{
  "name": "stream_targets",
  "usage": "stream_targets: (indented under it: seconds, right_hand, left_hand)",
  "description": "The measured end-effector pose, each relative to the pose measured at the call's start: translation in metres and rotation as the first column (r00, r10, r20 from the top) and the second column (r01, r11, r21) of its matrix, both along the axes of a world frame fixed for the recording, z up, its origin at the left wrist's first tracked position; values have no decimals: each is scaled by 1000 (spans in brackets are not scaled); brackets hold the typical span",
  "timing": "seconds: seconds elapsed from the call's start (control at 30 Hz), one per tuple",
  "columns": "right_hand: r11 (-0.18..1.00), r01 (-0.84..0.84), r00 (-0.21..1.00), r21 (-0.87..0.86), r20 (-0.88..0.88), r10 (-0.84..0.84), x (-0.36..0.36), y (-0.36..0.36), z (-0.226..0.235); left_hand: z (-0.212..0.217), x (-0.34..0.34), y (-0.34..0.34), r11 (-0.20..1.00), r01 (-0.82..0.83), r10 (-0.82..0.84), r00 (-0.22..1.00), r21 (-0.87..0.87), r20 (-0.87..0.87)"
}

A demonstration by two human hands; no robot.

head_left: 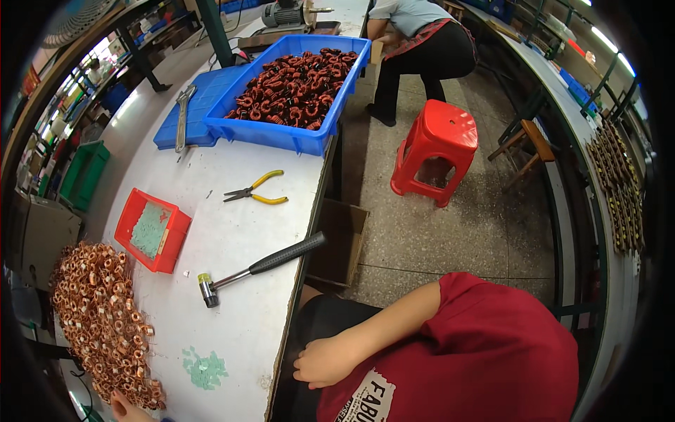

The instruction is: Assembling copper wire coils by inserting pins and components at a manual workstation on a production floor.

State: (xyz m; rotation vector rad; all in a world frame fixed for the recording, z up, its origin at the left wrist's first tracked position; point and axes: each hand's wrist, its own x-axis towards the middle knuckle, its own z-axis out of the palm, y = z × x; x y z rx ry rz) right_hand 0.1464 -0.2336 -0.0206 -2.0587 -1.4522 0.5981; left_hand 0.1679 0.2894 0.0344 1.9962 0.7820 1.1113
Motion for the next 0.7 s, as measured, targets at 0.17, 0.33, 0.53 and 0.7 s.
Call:
stream_targets:
  seconds: [0.17, 0.33, 0.53, 0.7]
  right_hand:
    - [999, 38, 999, -22, 6, -38, 1, 2, -5]
    - [998, 37, 999, -51, 13, -37, -4, 3, -8]
    - [1000, 3, 999, -23, 45, -2, 2, 6, 14]
    - [992, 43, 996, -116, -75, -52, 22, -2, 45]
  left_hand:
    - [17, 13, -34, 960, -143, 85, 968, 243, 235]
    - [67, 0, -84, 837, -308, 135, 917, 452, 375]
    - [79, -39, -134, 809, 568, -413, 732, -150, 542]
    - [44, -68, -256, 11, 850, -345, 497, -526, 796]
